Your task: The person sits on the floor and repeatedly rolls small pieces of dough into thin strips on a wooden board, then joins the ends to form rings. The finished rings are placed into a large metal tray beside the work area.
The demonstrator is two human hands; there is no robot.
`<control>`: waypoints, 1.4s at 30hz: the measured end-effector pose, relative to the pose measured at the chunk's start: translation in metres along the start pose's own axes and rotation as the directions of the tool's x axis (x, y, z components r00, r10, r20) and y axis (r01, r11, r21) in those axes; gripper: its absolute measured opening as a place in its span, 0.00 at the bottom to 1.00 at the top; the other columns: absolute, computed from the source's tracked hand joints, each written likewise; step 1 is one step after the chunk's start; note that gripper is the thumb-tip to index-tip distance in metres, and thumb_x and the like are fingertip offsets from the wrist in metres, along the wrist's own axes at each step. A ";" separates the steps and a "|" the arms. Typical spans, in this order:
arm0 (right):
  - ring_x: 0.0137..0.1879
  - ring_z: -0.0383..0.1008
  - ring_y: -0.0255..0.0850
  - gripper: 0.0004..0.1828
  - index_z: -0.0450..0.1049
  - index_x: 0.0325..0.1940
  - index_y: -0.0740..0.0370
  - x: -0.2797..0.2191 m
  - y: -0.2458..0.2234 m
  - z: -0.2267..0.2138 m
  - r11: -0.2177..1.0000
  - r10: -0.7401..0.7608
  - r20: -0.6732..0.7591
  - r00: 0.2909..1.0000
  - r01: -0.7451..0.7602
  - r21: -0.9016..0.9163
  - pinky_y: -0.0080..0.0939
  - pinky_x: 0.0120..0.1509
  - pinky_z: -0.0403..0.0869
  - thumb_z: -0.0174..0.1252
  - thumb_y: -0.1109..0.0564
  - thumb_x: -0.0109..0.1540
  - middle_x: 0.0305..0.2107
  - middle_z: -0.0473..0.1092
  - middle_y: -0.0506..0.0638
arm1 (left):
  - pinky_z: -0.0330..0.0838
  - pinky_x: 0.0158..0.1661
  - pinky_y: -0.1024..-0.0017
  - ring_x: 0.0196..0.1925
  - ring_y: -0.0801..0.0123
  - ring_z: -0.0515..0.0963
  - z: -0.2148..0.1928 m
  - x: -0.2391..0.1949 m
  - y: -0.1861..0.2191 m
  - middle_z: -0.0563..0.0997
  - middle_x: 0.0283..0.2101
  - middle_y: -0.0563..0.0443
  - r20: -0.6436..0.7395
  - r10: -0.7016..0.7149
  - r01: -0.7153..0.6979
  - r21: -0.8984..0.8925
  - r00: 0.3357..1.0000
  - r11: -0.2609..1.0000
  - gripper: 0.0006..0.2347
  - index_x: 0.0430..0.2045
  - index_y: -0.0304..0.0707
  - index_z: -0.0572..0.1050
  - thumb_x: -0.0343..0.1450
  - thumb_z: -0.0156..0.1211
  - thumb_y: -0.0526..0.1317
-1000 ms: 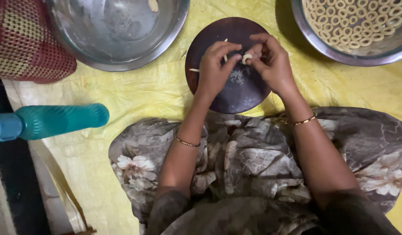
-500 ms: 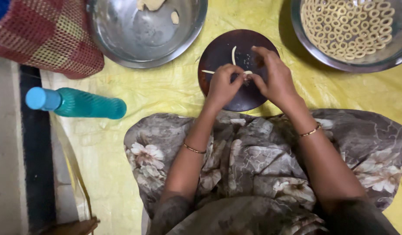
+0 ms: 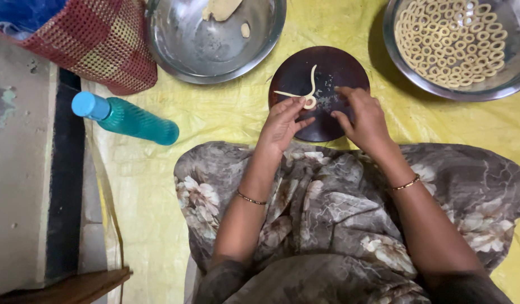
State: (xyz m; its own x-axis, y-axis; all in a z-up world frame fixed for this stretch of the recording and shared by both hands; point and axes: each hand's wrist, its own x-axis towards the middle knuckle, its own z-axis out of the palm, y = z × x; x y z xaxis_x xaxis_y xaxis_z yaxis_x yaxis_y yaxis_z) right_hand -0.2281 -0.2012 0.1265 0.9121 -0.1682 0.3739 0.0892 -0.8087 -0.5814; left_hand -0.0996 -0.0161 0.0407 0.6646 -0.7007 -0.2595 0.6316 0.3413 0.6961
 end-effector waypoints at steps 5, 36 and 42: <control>0.53 0.74 0.58 0.19 0.74 0.54 0.63 -0.001 -0.008 0.003 0.990 -0.137 -0.006 0.991 0.136 -0.037 0.52 0.58 0.70 0.67 0.59 0.59 0.44 0.73 0.58 | 0.75 0.50 0.62 0.50 0.66 0.81 0.000 -0.004 0.004 0.83 0.45 0.49 -0.031 0.055 -0.055 -0.020 0.998 0.998 0.07 0.40 0.37 0.79 0.74 0.63 0.39; 0.48 0.76 0.53 0.11 0.79 0.44 0.61 0.007 0.022 0.053 0.997 -0.048 0.079 0.996 0.053 -0.061 0.61 0.68 0.52 0.68 0.58 0.58 0.38 0.76 0.54 | 0.72 0.55 0.64 0.60 0.66 0.76 -0.036 0.012 0.004 0.79 0.58 0.45 -0.047 0.142 -0.148 -0.131 0.989 0.980 0.12 0.50 0.36 0.76 0.75 0.61 0.41; 0.46 0.77 0.43 0.12 0.76 0.49 0.65 0.008 0.025 0.066 0.965 0.112 -0.118 0.987 -0.080 0.249 0.44 0.74 0.58 0.67 0.62 0.63 0.42 0.75 0.53 | 0.69 0.57 0.61 0.60 0.65 0.76 -0.021 0.014 -0.022 0.80 0.56 0.47 -0.051 0.066 -0.069 -0.053 0.996 0.996 0.12 0.51 0.34 0.76 0.79 0.55 0.42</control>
State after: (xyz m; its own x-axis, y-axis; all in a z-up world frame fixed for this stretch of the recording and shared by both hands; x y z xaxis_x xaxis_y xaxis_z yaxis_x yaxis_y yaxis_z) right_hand -0.1923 -0.1860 0.0674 0.8626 -0.3232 0.3891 0.1131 -0.6266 -0.7711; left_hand -0.0954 -0.0200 0.0079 0.7245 -0.6435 -0.2469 0.6045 0.4212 0.6761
